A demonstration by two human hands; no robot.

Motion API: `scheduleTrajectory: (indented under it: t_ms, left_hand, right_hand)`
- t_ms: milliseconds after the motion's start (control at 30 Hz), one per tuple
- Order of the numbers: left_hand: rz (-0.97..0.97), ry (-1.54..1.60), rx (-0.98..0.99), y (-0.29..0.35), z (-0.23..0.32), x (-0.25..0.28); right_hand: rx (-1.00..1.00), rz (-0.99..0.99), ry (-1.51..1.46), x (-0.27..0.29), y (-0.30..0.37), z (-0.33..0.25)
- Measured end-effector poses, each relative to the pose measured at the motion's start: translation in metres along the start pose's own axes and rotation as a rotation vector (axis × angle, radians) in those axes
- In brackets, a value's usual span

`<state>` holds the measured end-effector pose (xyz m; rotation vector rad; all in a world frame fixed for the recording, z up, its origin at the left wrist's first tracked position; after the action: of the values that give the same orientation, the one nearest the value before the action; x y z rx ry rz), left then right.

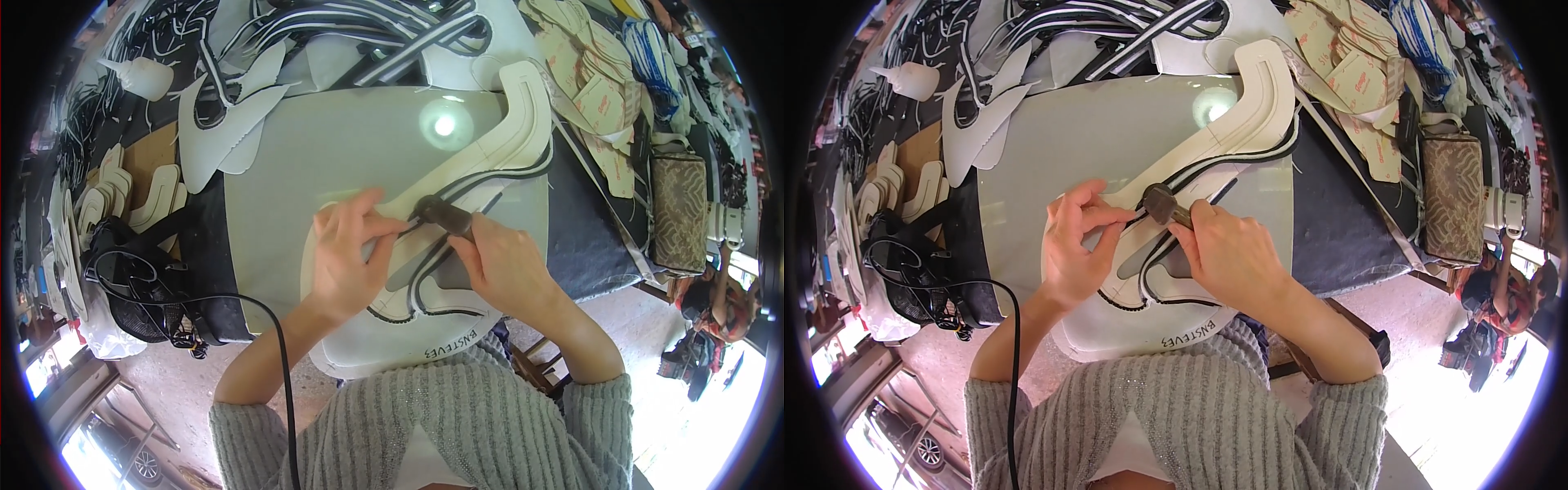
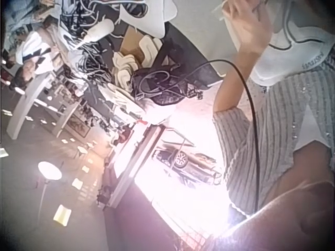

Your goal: Assembling and hammering shoe upper components at a factory workbench.

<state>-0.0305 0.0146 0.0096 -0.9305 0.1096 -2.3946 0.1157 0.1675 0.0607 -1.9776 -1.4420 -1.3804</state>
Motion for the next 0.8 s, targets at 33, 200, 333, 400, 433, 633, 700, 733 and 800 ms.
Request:
scheduleTrajectory:
  t_ms: [33,200,333,400,433,633,700,733,800]
  left_hand:
    - [0.001,-0.035,-0.052,0.0,0.0,0.0]
    - [0.08,-0.12,-0.259,0.001,0.0,-0.006]
    - [0.108,-0.148,-0.306,0.001,0.0,-0.01]
    - [0.106,-0.151,-0.314,0.001,-0.001,-0.01]
    - [0.114,-0.154,-0.321,0.002,-0.001,-0.011]
    - [0.128,-0.061,-0.335,0.001,-0.003,-0.009]
    - [0.138,-0.014,-0.327,0.0,-0.004,-0.006]
    - [0.084,-0.001,-0.227,-0.002,-0.005,-0.002]
    - [0.029,0.013,-0.127,-0.003,-0.008,0.003]
  right_hand:
    - [0.0,0.001,-0.005,0.0,0.0,0.0]
    - [0.02,0.017,-0.024,-0.002,0.0,0.002]
    - [0.026,-0.007,-0.048,0.004,-0.001,0.002]
    - [0.064,0.033,-0.074,0.01,-0.003,-0.007]
    - [0.102,0.075,-0.099,0.012,-0.003,-0.011]
    - [0.039,-0.092,0.08,0.003,-0.008,-0.011]
    - [0.042,-0.094,0.091,0.002,-0.007,-0.009]
    - [0.04,-0.096,0.101,0.001,-0.008,-0.008]
    - [0.04,-0.092,0.106,0.002,-0.008,-0.008]
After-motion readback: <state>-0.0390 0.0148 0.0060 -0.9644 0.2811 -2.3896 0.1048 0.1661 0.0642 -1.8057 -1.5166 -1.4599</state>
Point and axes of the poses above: each hand's wrist, its own y-axis away from the middle knuckle, its own x-axis out of the back of the hand, z = x × y, the point moved 1 cm from there along -y, towards the middle knuckle, and after that the axes turned 4 degrees about -x, right-handed, at the moved point
